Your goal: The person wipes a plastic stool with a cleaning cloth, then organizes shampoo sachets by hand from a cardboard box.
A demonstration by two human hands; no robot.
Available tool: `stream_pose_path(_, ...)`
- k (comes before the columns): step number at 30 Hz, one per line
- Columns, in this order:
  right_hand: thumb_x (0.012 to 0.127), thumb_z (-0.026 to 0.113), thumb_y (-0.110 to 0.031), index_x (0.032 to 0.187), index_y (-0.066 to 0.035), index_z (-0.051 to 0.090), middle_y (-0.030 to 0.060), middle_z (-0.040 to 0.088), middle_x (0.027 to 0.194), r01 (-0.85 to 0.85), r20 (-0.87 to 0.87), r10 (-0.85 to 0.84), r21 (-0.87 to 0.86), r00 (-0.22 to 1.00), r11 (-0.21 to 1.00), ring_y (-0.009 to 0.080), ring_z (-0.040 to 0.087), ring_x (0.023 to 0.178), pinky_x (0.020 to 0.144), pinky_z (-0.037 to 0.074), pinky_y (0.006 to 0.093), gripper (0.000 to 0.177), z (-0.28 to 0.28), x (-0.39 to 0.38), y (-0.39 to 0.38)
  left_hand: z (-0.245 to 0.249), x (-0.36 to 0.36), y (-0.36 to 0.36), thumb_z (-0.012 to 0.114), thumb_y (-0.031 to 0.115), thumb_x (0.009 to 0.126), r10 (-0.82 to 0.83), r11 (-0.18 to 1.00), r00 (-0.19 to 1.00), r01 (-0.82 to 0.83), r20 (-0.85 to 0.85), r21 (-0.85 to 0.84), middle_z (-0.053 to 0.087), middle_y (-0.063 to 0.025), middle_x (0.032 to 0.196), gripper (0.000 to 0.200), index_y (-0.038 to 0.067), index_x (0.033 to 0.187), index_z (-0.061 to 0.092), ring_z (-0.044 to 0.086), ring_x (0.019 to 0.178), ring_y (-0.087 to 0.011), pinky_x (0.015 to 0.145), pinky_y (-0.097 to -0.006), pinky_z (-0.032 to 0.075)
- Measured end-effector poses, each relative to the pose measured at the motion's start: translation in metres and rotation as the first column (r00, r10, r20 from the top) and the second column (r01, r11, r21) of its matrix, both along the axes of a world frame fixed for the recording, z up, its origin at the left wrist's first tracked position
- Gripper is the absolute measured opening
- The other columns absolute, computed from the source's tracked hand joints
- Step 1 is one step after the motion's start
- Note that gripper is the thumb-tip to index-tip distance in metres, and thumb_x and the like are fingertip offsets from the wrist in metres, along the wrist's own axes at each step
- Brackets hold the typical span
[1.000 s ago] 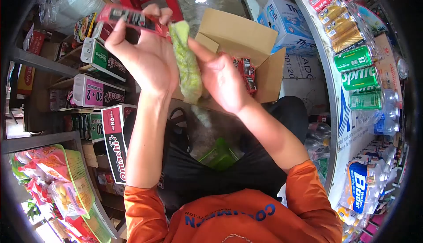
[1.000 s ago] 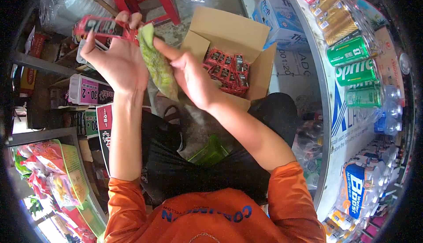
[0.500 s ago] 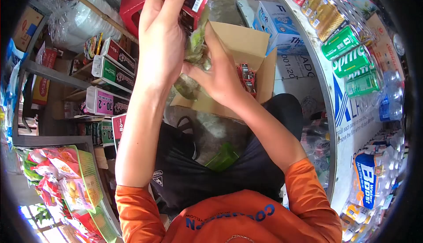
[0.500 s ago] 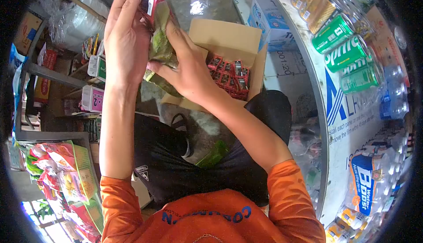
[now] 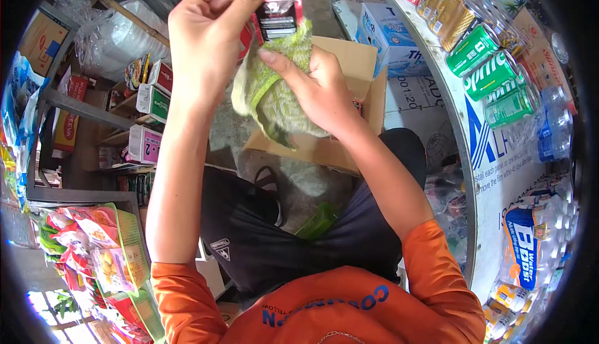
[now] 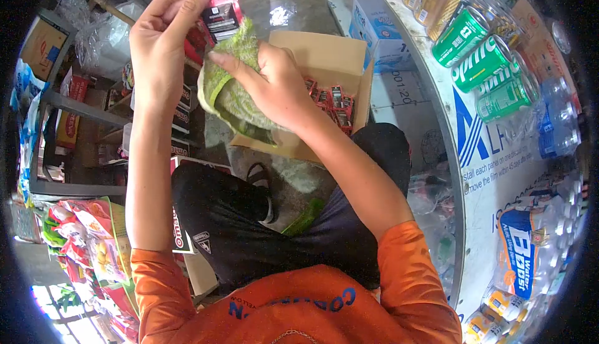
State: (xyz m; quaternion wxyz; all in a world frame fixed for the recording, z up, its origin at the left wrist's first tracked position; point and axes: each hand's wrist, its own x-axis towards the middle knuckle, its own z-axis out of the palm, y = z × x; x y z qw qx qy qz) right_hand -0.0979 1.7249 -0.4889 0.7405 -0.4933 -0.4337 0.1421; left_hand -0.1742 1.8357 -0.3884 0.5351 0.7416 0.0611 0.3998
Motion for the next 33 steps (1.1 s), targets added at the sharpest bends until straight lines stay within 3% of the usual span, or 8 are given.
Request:
stream_pose_path(4, 0.099, 0.069, -0.036, 0.109, 0.002, 0.073, 0.008, 0.075, 0.088, -0.123, -0.025, 0.121, -0.213, 0.992, 0.969, 0.0083, 0.064, 0.08, 0.074, 0.052, 0.0297, 0.039, 0.011, 0.005, -0.006, -0.001, 0.002, 0.035, 0.074, 0.012, 0.095, 0.101, 0.995, 0.992, -0.099, 0.07, -0.032, 0.072, 0.0012, 0.086, 0.017, 0.001, 0.107, 0.073, 0.058, 0.074, -0.0006, 0.067, -0.0161, 0.043)
stream_pose_path(11, 0.097, 0.071, -0.04, 0.109, 0.002, 0.072, 0.0079, 0.075, 0.088, -0.164, 0.052, 0.176, -0.183, 0.983, 0.969, 0.0103, 0.065, 0.08, 0.074, 0.053, 0.0319, 0.044, -0.002, 0.015, -0.002, 0.008, 0.002, 0.088, 0.075, 0.014, 0.094, 0.103, 0.981, 0.979, -0.07, 0.178, -0.18, 0.073, -0.0012, 0.104, 0.02, 0.004, 0.111, 0.072, 0.063, 0.089, -0.0064, 0.082, -0.0205, 0.049)
stream_pose_path(14, 0.095, 0.074, -0.037, 0.109, -0.001, 0.073, 0.0028, 0.073, 0.095, -0.18, 0.071, 0.197, -0.193, 0.978, 0.964, 0.0061, 0.064, 0.084, 0.077, 0.05, 0.0251, 0.039, -0.006, 0.019, -0.002, 0.015, 0.003, 0.115, 0.073, 0.015, 0.095, 0.148, 0.962, 0.972, -0.098, 0.184, -0.254, 0.072, -0.0039, 0.111, 0.023, 0.002, 0.115, 0.072, 0.064, 0.101, -0.0118, 0.093, -0.0259, 0.049)
stream_pose_path(17, 0.094, 0.075, -0.038, 0.106, 0.0, 0.073, 0.0005, 0.069, 0.084, -0.144, 0.113, 0.196, -0.356, 0.974, 0.923, 0.0053, 0.059, 0.076, 0.069, 0.047, 0.0253, 0.04, -0.004, 0.025, -0.006, 0.022, 0.007, 0.143, 0.071, 0.014, 0.096, 0.242, 0.928, 0.951, -0.169, 0.192, -0.333, 0.07, -0.004, 0.117, 0.027, 0.002, 0.12, 0.071, 0.064, 0.106, -0.0137, 0.097, -0.0281, 0.048)
stream_pose_path(19, 0.093, 0.077, -0.039, 0.101, 0.001, 0.074, -0.0029, 0.061, 0.074, 0.003, 0.254, 0.195, -0.616, 0.947, 0.788, 0.0049, 0.05, 0.067, 0.06, 0.041, 0.0274, 0.041, 0.002, 0.029, -0.008, 0.025, 0.005, 0.16, 0.072, 0.014, 0.095, 0.27, 0.919, 0.946, -0.197, 0.181, -0.341, 0.07, -0.0042, 0.116, 0.027, 0.002, 0.119, 0.071, 0.064, 0.104, -0.0136, 0.095, -0.0272, 0.049)
stream_pose_path(23, 0.092, 0.078, -0.04, 0.098, 0.001, 0.074, -0.0052, 0.052, 0.066, -0.118, 0.142, 0.213, -0.492, 0.967, 0.862, 0.0051, 0.042, 0.061, 0.054, 0.035, 0.0296, 0.041, -0.02, 0.037, 0.0, 0.039, 0.0, 0.199, 0.076, 0.007, 0.091, 0.353, 0.874, 0.914, -0.245, 0.202, -0.419, 0.072, -0.0056, 0.105, 0.02, 0.0, 0.109, 0.071, 0.065, 0.089, -0.0133, 0.078, -0.0262, 0.051)
stream_pose_path(30, 0.091, 0.078, -0.039, 0.094, 0.001, 0.075, -0.0008, 0.058, 0.063, -0.127, 0.179, 0.26, -0.536, 0.949, 0.835, 0.0073, 0.047, 0.06, 0.056, 0.04, 0.0324, 0.041, -0.022, 0.041, -0.004, 0.054, -0.027, 0.239, 0.07, 0.011, 0.097, 0.45, 0.853, 0.861, -0.336, 0.237, -0.399, 0.069, -0.0083, 0.114, 0.024, -0.001, 0.118, 0.068, 0.066, 0.105, -0.0189, 0.094, -0.0324, 0.053)
stream_pose_path(33, 0.092, 0.077, -0.037, 0.094, 0.001, 0.074, 0.0062, 0.061, 0.063, 0.072, 0.366, 0.135, -0.5, 0.921, 0.863, 0.0135, 0.053, 0.059, 0.058, 0.044, 0.0355, 0.038, -0.03, 0.041, -0.003, 0.023, -0.029, 0.213, 0.073, 0.049, 0.093, 0.292, 0.885, 0.955, -0.248, 0.053, -0.394, 0.061, -0.0029, 0.102, 0.055, 0.007, 0.125, 0.06, 0.061, 0.102, -0.019, 0.098, -0.0354, 0.048)
